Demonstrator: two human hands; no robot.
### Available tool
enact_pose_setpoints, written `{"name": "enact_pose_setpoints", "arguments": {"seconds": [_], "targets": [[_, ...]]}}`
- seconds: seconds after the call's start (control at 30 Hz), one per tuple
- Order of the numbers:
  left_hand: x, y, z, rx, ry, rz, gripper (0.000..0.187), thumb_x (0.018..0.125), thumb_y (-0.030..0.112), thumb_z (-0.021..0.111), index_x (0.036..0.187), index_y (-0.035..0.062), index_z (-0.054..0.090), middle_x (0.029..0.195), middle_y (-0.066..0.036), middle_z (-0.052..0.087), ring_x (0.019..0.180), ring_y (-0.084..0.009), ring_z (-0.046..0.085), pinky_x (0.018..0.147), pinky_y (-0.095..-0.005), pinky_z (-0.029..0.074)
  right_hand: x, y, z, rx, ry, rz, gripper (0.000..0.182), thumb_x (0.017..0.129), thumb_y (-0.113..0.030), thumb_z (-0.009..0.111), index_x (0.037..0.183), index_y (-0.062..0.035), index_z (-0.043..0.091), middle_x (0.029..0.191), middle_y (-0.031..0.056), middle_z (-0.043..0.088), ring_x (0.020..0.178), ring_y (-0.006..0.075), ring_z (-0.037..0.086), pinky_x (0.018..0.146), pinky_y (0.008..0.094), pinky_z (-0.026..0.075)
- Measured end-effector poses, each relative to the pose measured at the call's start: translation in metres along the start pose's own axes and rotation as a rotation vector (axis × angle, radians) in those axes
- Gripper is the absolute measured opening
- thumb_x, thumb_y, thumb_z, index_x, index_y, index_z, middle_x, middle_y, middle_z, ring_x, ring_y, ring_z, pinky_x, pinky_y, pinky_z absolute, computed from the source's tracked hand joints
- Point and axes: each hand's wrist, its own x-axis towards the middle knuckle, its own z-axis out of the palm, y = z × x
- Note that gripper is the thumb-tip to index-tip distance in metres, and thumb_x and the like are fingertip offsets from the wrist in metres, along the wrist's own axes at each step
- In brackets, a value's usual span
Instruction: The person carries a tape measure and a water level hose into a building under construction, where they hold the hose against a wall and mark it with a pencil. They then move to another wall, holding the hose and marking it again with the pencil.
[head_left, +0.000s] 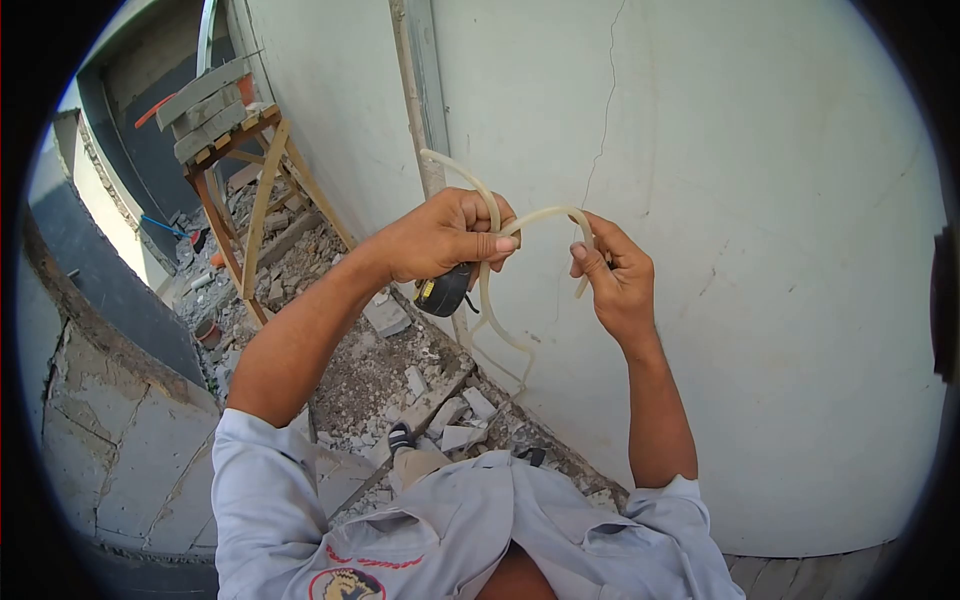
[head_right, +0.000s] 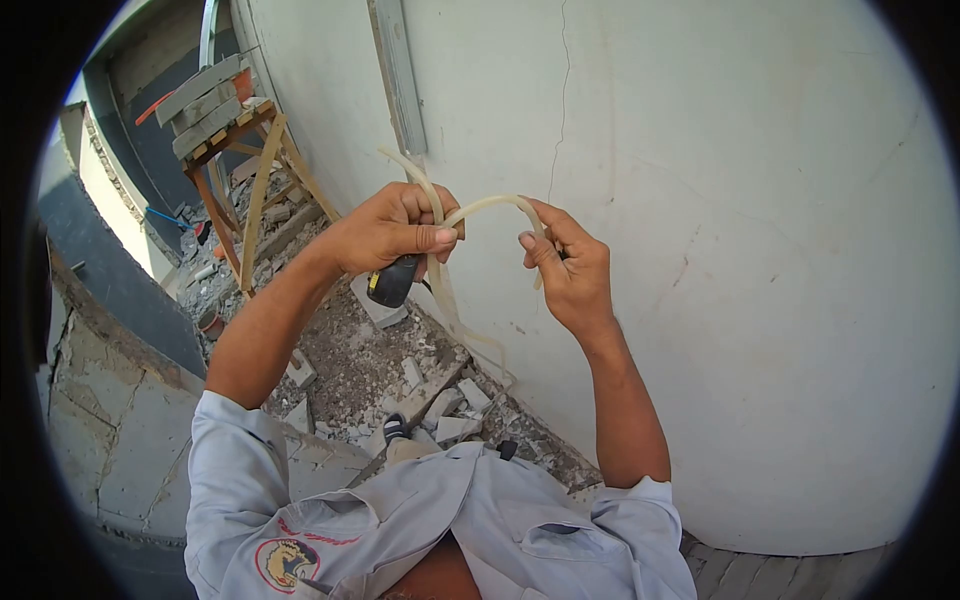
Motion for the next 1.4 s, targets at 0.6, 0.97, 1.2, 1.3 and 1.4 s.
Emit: {"name": "enact_pose_setpoints", "arguments": {"seconds": [0.6, 0.97, 1.2, 1.3, 1.4], "targets": [[-0.067, -0.07, 0.047, 0.622, -0.395, -0.244, 0.024, 0.096, 0.025, 0.07, 0.101, 0.0007, 0.07, 0.076, -0.011, 0.067, 0.073, -0.0232, 0.064, 0.071, -0.0404, 0.05, -0.038, -0.049, 0.011, -1.363, -0.982, -0.567, 0.005, 0.079, -0.01, 0.069, 0.081, -0.0048, 0.068, 0.075, 0.0095, 0.066, 0.072, 0.0234, 0.071, 0.056, 0.0359, 0.055], [-0.058, -0.076, 0.059, 0.065, 0.241, 0.031, 0.022, 0.1, 0.022, 0.07, 0.104, 0.0001, 0.071, 0.082, 0.001, 0.066, 0.077, -0.0069, 0.058, 0.07, -0.0254, 0.048, -0.052, 0.016, 0.007, 0.028, -0.112, 0.287, 0.039, 0.104, -0.036, 0.065, 0.099, 0.0023, 0.073, 0.066, 0.0011, 0.06, 0.056, 0.0048, 0.042, 0.049, 0.0247, 0.032], [-0.051, -0.094, 0.091, -0.086, 0.283, 0.032, 0.024, 0.101, 0.026, 0.069, 0.097, 0.0018, 0.071, 0.074, 0.001, 0.064, 0.071, -0.0079, 0.057, 0.065, -0.027, 0.047, -0.053, 0.023, 0.038, 0.676, 0.029, 0.369, 0.048, 0.104, -0.03, 0.065, 0.134, 0.0064, 0.059, 0.08, 0.0076, 0.068, 0.055, 0.0043, 0.046, 0.044, 0.0237, 0.034], [-0.049, -0.105, 0.102, -0.069, 0.279, -0.036, 0.023, 0.1, 0.024, 0.07, 0.099, 0.0011, 0.07, 0.082, -0.002, 0.067, 0.075, -0.0091, 0.061, 0.067, -0.0276, 0.05, -0.049, 0.013, 0.034, 0.392, 0.045, 0.218, 0.04, 0.101, -0.013, 0.065, 0.134, 0.0079, 0.056, 0.086, 0.0088, 0.07, 0.064, 0.0065, 0.055, 0.058, 0.0251, 0.045], [-0.05, -0.103, 0.112, 0.057, 0.341, -0.078, 0.021, 0.1, 0.022, 0.07, 0.095, 0.0015, 0.07, 0.075, -0.002, 0.066, 0.07, -0.0092, 0.061, 0.065, -0.0285, 0.05, -0.049, 0.015, 0.031, 0.176, -0.022, 0.189, 0.033, 0.099, -0.004, 0.062, 0.13, 0.0089, 0.057, 0.089, 0.0097, 0.071, 0.074, 0.0089, 0.063, 0.068, 0.0262, 0.051]]}}
